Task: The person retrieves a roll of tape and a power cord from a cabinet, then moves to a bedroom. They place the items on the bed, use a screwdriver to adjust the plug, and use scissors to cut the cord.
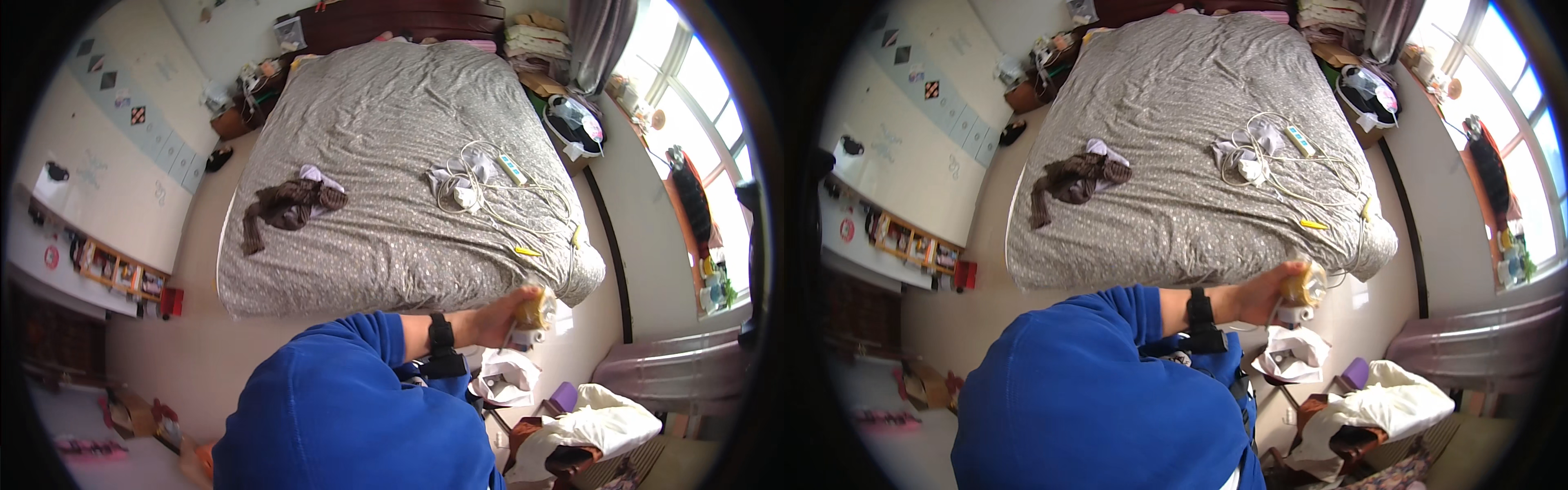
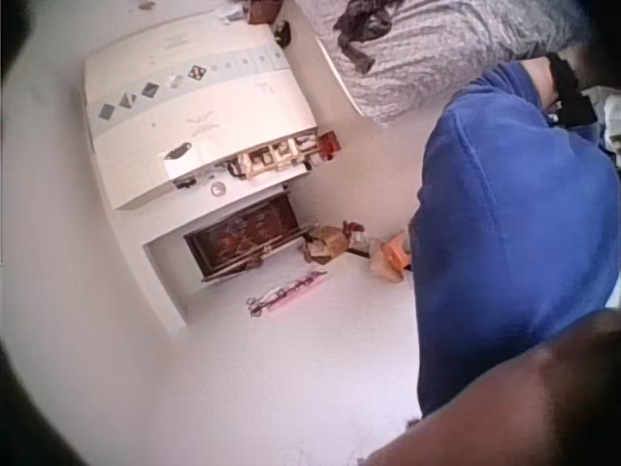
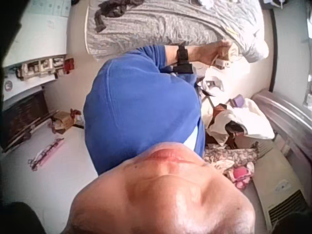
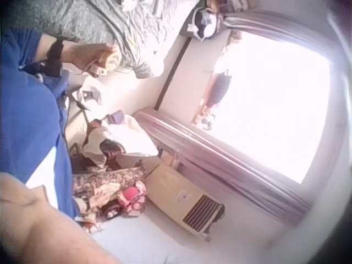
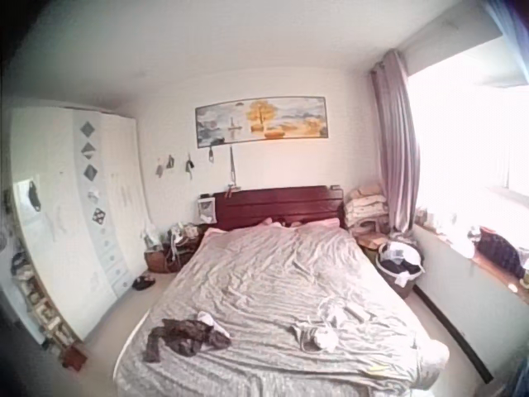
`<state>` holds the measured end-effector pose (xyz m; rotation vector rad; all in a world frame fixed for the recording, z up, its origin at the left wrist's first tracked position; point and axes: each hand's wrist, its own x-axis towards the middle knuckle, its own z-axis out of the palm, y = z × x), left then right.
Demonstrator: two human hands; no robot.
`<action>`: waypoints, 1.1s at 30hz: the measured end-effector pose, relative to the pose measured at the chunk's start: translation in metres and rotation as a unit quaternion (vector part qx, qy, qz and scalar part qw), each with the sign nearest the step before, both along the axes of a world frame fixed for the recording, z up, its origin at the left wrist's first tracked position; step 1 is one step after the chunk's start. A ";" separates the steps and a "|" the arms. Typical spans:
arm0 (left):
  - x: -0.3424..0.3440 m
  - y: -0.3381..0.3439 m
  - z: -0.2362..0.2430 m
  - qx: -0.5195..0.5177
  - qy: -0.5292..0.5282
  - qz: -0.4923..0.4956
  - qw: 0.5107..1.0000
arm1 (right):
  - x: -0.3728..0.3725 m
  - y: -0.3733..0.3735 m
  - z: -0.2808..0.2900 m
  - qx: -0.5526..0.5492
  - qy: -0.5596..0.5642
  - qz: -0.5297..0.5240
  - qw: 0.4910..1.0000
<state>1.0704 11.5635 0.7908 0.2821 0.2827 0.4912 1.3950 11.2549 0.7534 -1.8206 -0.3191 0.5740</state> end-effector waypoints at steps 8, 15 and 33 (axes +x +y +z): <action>0.046 -0.070 0.005 0.022 0.145 0.224 0.963 | 0.045 -0.004 -0.067 0.011 0.155 0.122 0.980; 0.099 -0.103 0.025 0.057 0.173 0.246 0.952 | 0.082 -0.035 -0.099 -0.016 0.230 0.182 0.956; 0.084 -0.130 -0.014 0.005 0.103 0.348 0.932 | 0.077 0.053 -0.114 -0.055 0.253 0.388 0.885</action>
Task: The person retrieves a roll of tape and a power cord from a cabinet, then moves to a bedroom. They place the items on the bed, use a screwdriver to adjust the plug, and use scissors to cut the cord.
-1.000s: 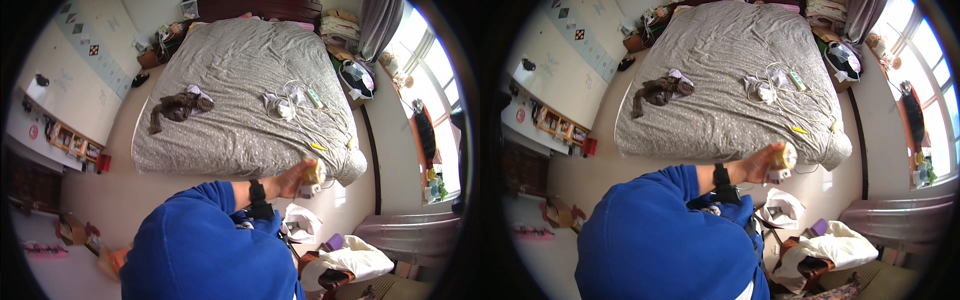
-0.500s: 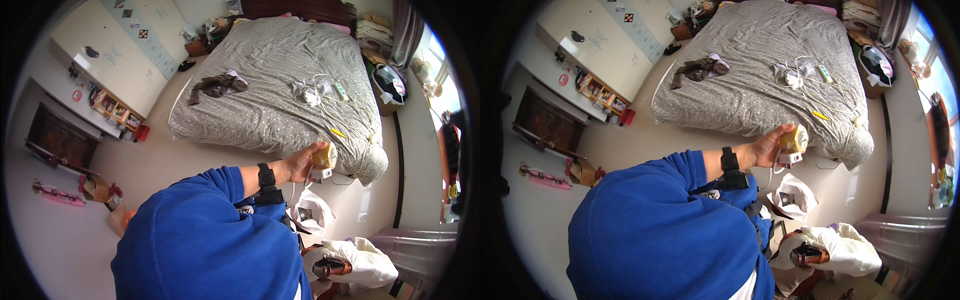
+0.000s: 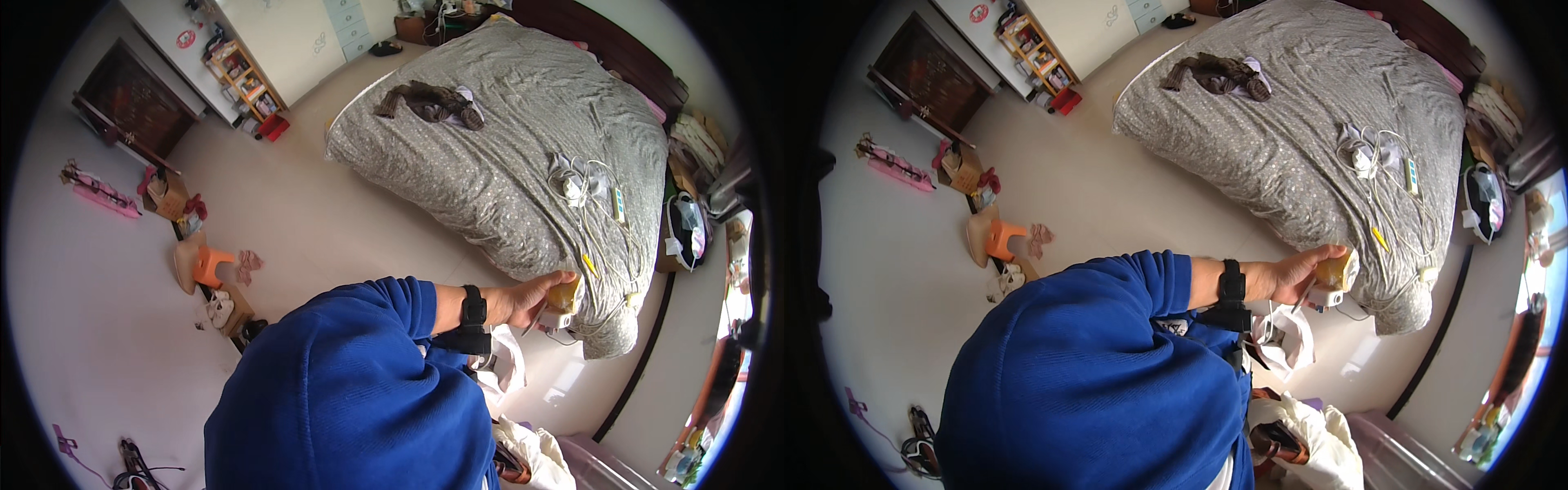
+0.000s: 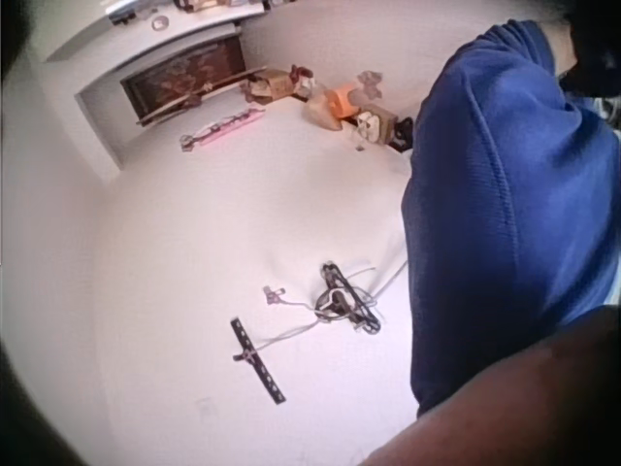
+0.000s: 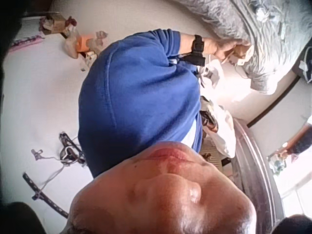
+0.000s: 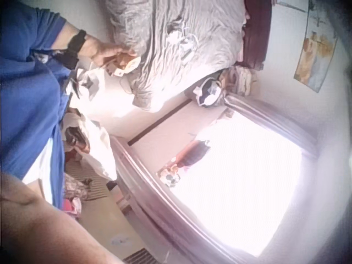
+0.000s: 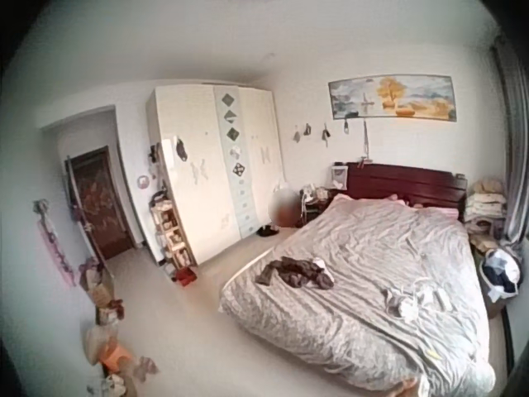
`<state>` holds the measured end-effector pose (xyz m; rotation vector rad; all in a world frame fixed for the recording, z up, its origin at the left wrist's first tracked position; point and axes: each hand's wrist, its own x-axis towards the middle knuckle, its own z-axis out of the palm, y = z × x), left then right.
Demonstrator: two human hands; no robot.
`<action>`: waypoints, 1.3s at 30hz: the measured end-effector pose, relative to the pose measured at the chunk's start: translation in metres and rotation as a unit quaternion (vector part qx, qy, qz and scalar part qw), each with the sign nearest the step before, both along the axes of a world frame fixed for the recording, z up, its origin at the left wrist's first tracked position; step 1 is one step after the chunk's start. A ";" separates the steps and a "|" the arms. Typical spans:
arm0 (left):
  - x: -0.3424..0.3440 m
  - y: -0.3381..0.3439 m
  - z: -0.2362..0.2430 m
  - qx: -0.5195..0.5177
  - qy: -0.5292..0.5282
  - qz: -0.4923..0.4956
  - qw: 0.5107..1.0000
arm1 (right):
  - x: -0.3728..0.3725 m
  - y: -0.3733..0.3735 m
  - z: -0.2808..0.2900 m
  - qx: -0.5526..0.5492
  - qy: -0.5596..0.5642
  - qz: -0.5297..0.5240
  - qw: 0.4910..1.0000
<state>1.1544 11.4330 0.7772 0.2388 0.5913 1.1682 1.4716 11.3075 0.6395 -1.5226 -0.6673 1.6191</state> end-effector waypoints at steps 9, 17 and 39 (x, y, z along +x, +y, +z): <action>-0.104 0.003 -0.022 -0.064 -0.045 0.059 0.995 | -0.121 0.027 0.004 -0.058 0.035 0.080 0.994; -0.229 0.039 -0.027 -0.102 -0.093 0.109 0.984 | -0.224 0.068 -0.001 -0.083 0.030 0.065 0.994; -0.361 0.364 -0.105 0.097 0.215 0.155 0.959 | -0.299 0.463 -0.019 -0.083 0.149 0.228 0.959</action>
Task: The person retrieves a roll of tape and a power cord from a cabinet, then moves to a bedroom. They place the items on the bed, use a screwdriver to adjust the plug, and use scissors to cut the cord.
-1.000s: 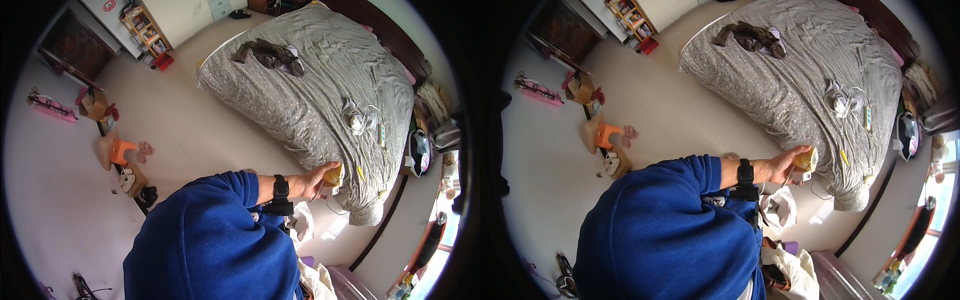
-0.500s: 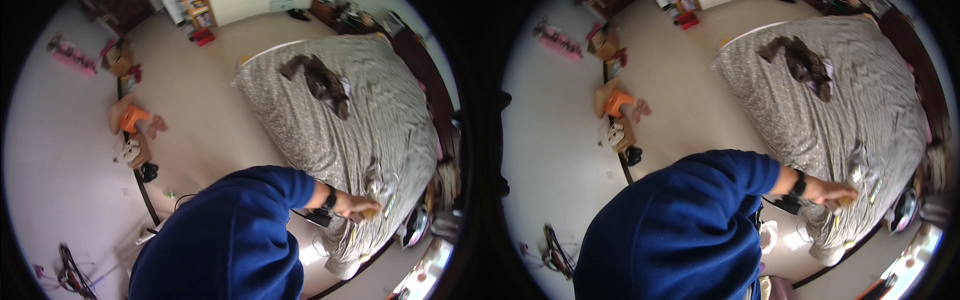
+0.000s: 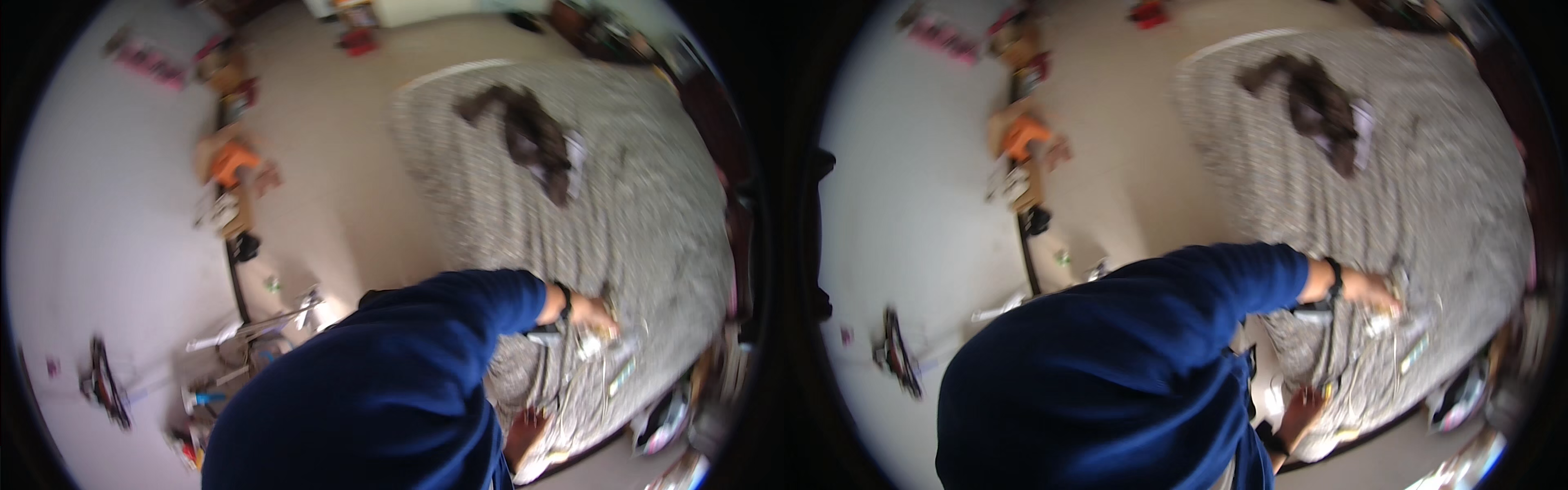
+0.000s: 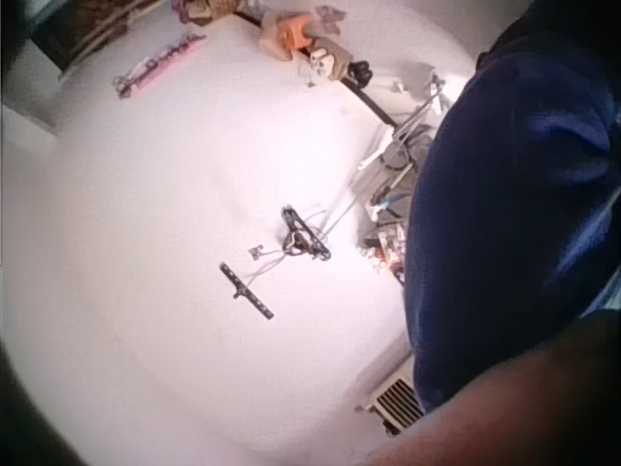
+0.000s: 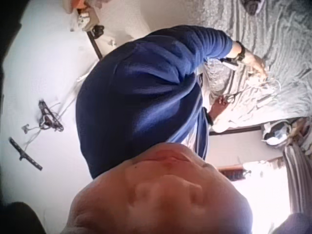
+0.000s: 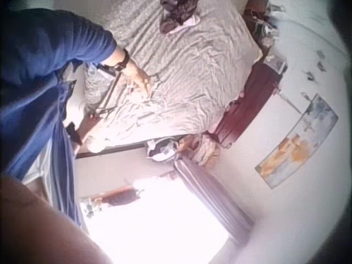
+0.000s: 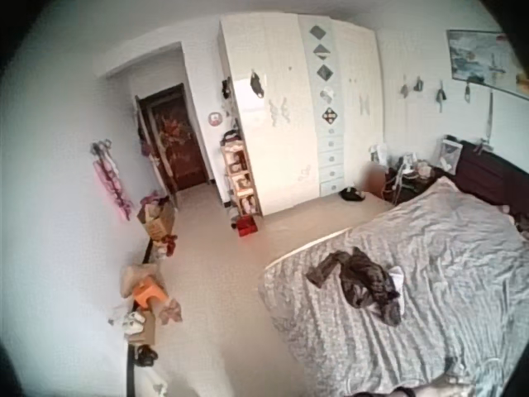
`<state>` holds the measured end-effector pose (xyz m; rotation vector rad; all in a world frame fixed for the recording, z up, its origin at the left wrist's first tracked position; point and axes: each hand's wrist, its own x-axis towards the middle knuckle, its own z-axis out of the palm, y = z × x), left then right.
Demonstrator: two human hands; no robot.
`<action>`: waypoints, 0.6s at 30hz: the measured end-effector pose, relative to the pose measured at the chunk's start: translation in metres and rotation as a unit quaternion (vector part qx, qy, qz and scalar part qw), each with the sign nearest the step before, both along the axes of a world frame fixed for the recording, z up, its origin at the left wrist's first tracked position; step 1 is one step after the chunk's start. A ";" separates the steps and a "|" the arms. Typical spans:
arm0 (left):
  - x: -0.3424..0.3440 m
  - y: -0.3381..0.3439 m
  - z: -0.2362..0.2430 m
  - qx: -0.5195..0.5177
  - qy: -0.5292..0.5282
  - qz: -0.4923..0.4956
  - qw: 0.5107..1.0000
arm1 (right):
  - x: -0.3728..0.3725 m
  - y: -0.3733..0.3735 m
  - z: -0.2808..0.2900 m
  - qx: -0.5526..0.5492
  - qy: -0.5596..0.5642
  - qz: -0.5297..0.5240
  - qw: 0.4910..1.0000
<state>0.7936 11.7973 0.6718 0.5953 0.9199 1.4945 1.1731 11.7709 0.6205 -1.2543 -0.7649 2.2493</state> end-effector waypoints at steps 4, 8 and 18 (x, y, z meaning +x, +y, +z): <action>-0.022 0.064 -0.020 -0.076 -0.011 0.016 0.997 | -0.089 0.041 -0.015 -0.017 -0.100 -0.006 0.995; -0.045 0.104 -0.011 -0.220 0.073 0.077 0.970 | -0.141 0.098 -0.020 0.104 -0.149 0.025 0.983; -0.129 -0.201 -0.047 -0.324 0.067 0.227 0.916 | -0.217 0.143 -0.070 0.043 -0.158 0.059 0.985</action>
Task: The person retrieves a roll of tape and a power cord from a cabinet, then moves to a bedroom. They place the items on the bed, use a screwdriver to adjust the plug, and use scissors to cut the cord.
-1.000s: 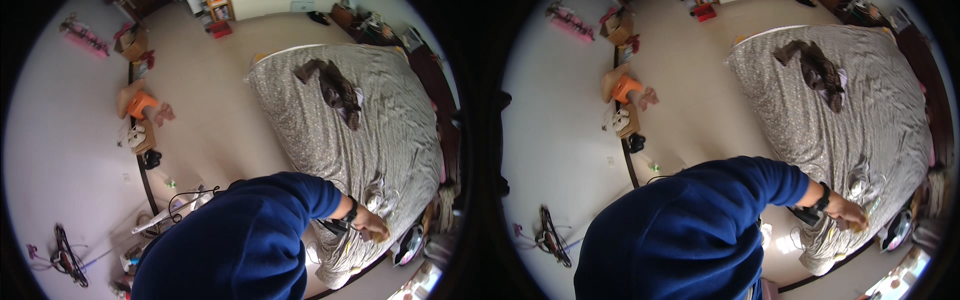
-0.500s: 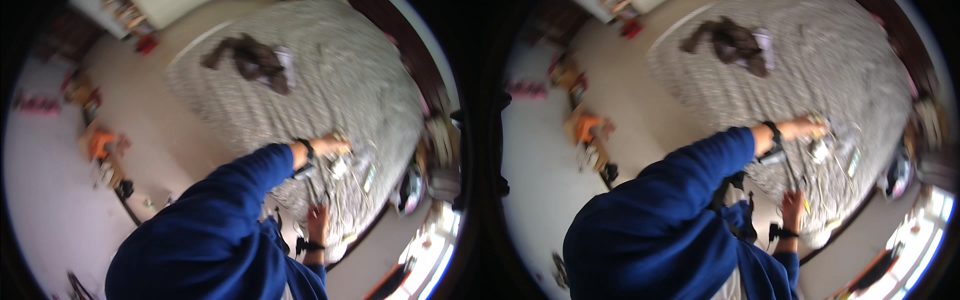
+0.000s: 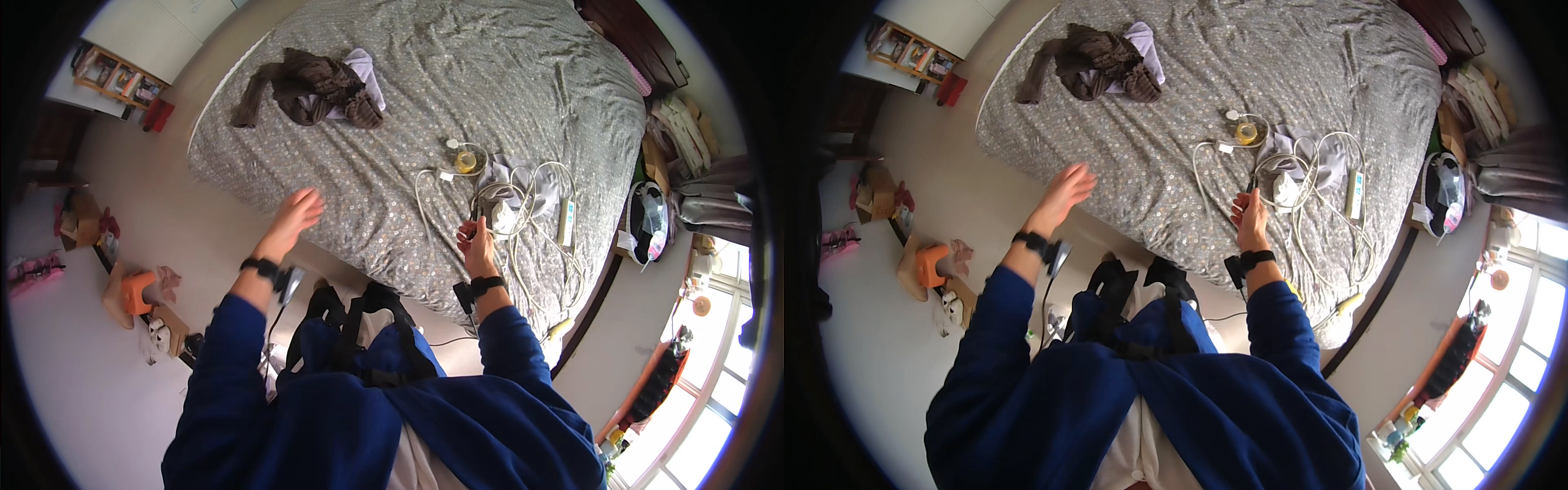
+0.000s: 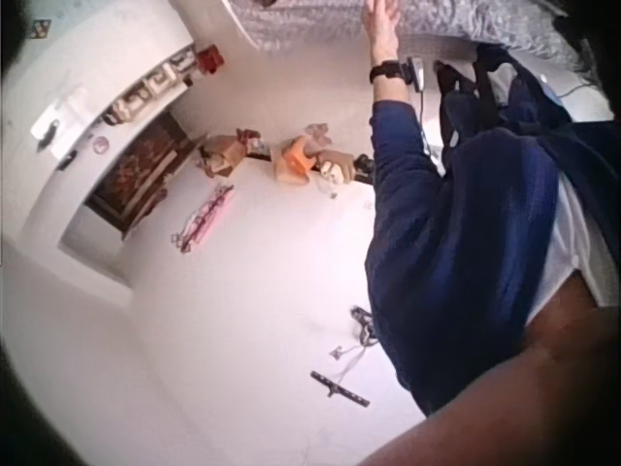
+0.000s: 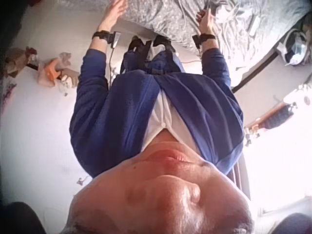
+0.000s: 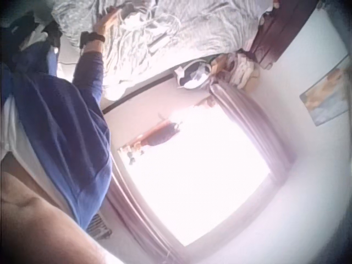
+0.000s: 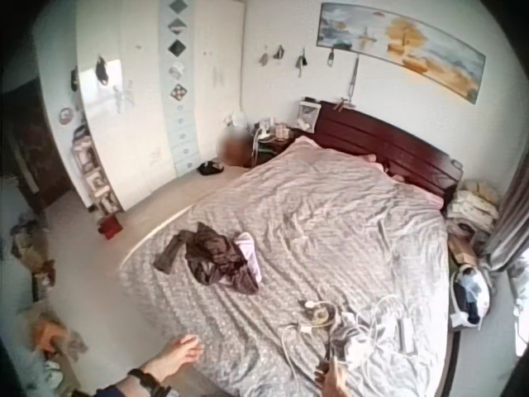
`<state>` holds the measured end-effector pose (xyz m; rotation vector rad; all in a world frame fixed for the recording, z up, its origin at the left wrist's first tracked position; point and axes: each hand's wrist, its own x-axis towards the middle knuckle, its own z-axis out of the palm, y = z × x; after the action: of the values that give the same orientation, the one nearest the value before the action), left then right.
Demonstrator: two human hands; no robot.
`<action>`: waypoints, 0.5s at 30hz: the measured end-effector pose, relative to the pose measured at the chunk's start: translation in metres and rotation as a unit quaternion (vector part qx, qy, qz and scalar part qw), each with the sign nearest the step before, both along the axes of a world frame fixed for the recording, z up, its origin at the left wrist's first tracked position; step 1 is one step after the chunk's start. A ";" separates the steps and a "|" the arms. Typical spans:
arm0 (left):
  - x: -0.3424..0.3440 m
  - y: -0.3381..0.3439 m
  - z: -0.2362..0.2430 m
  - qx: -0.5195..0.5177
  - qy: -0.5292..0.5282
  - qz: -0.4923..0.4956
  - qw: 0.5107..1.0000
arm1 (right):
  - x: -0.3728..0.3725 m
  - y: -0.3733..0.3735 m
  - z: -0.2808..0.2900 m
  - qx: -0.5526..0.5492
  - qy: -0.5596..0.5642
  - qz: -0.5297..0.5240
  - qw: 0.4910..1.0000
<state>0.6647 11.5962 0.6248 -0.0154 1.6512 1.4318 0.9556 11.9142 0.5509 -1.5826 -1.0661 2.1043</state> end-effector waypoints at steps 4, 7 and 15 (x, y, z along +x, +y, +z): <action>0.034 -0.232 -0.044 -0.191 0.033 0.166 0.967 | -0.011 -0.002 -0.060 0.061 -0.098 -0.018 0.993; 0.098 -0.376 -0.060 -0.239 -0.037 0.311 0.919 | -0.015 0.002 -0.098 0.164 -0.121 0.019 0.979; 0.192 -0.531 -0.081 -0.205 -0.221 0.434 0.849 | -0.071 -0.075 -0.090 0.091 -0.157 0.140 0.974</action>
<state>0.8570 11.0648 0.5433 -1.3904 1.5631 1.4829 0.8846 11.8389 0.4612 -1.7991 -1.6223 1.8867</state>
